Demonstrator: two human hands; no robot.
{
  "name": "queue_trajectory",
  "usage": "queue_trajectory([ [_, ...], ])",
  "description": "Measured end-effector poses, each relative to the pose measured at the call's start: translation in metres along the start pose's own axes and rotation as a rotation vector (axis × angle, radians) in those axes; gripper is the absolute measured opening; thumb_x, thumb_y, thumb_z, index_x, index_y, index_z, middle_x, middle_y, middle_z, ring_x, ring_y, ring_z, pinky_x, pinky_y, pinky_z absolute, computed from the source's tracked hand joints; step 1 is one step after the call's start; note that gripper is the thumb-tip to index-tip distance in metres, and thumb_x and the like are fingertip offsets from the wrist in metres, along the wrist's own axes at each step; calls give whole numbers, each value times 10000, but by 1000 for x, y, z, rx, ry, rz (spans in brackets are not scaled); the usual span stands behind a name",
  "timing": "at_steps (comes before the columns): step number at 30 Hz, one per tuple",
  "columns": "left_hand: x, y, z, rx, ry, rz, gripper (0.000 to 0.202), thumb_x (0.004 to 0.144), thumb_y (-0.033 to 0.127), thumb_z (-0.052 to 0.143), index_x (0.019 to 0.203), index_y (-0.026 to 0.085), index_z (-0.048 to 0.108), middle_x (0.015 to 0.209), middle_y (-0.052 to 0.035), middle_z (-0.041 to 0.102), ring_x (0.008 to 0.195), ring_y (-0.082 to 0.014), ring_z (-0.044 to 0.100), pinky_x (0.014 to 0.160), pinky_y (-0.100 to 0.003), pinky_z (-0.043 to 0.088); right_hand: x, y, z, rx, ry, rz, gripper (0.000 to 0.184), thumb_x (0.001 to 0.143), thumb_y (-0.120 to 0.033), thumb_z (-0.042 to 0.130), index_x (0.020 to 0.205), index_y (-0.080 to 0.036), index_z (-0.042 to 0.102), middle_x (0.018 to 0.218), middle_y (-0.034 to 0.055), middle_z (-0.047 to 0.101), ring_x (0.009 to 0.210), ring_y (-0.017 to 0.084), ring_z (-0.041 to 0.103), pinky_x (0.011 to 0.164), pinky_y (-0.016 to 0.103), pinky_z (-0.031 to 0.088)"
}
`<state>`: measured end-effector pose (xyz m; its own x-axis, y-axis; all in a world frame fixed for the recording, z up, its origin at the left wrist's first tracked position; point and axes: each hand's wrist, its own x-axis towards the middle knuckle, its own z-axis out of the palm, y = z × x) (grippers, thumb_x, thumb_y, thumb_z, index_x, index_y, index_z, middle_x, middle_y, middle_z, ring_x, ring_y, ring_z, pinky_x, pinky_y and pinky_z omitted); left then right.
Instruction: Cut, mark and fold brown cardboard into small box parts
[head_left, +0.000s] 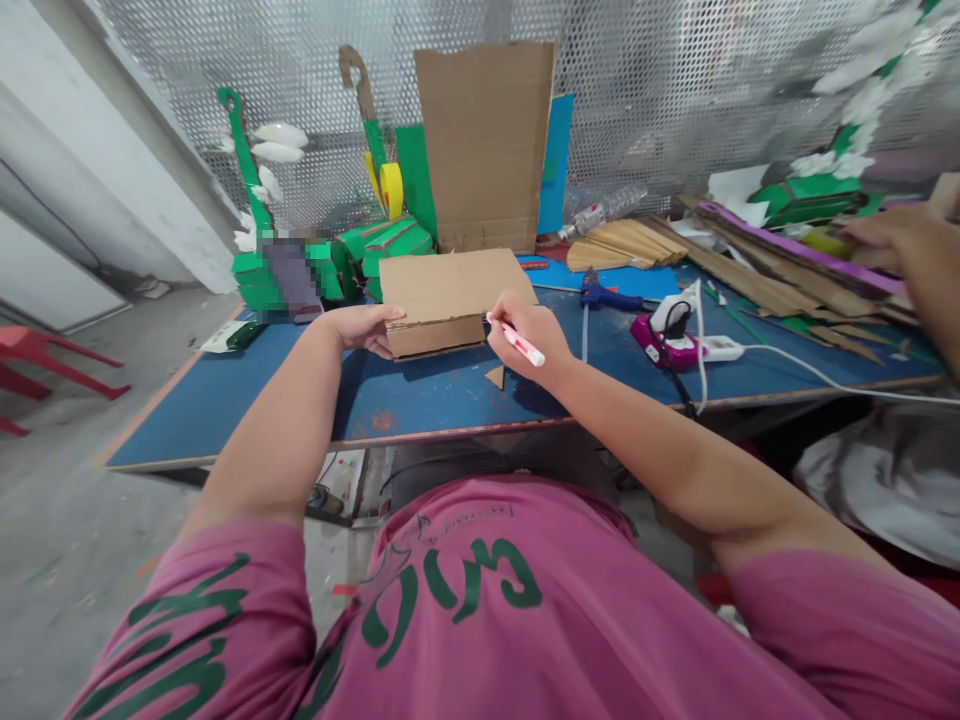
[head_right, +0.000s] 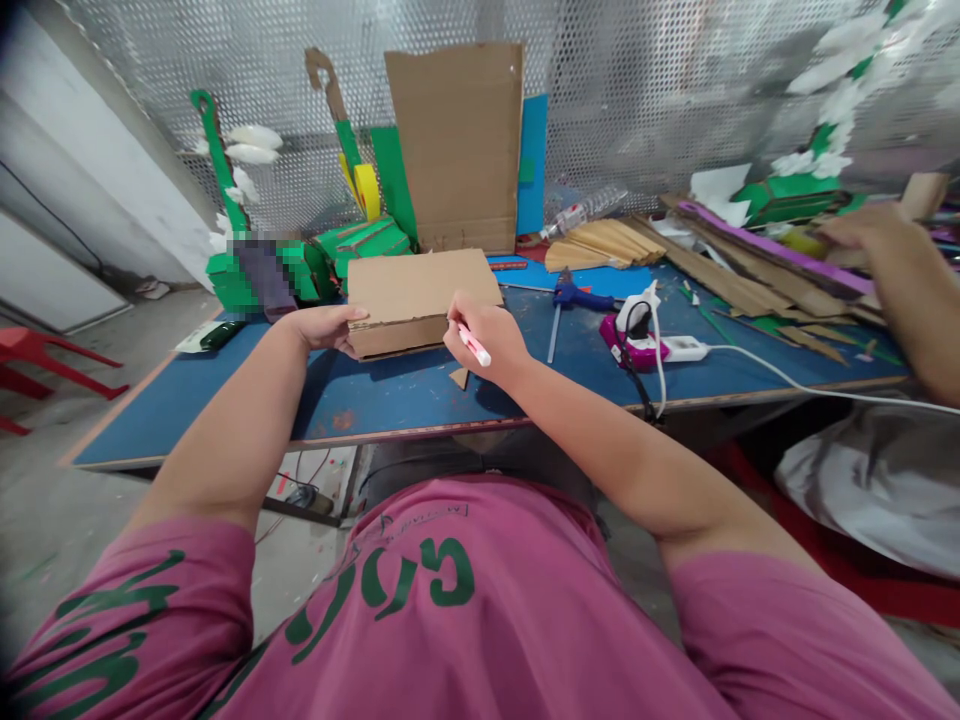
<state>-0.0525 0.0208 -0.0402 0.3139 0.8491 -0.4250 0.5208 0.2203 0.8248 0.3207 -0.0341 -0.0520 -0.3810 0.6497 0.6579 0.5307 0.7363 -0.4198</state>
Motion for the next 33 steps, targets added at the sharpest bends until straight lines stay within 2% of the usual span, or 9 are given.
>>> queue_trajectory([
  [9, 5, -4, -2, -75, -3, 3, 705, 732, 721, 781, 1243, 238, 822, 1164, -166, 861, 1018, -349, 846, 890, -440, 716, 0, -3, 2, -51, 14, -16, 88, 927, -214, 591, 1004, -253, 573, 800, 21, 716, 676, 207, 622, 681, 328, 395],
  [15, 9, -8, -5, -111, -1, 2, 651, 741, 691, 782, 1190, 225, 849, 1107, -175, 867, 958, -354, 850, 846, -436, 719, 0, -2, 3, -68, 21, -20, 80, 944, -229, 583, 1018, -255, 570, 830, 29, 745, 679, 211, 632, 676, 333, 400],
  [26, 8, -8, -4, -143, -17, 10, 647, 755, 663, 802, 1219, 213, 840, 1128, -170, 864, 924, -341, 849, 820, -420, 719, 2, -8, 6, -136, -23, -6, 100, 883, -205, 604, 962, -262, 584, 774, 16, 712, 661, 211, 653, 643, 328, 398],
  [29, 9, -8, -5, -147, -10, 8, 644, 755, 659, 802, 1214, 209, 841, 1119, -174, 864, 924, -343, 848, 819, -419, 718, 1, -5, 5, -107, 1, -21, 88, 891, -218, 593, 967, -259, 577, 776, 18, 717, 651, 207, 640, 641, 327, 399],
  [33, 10, -9, -5, -142, -13, 2, 654, 741, 677, 804, 1202, 214, 845, 1121, -177, 864, 949, -357, 848, 830, -431, 718, 1, 4, -1, -2, 120, -31, 77, 906, -225, 579, 978, -252, 581, 824, 37, 744, 686, 211, 660, 665, 330, 439],
])
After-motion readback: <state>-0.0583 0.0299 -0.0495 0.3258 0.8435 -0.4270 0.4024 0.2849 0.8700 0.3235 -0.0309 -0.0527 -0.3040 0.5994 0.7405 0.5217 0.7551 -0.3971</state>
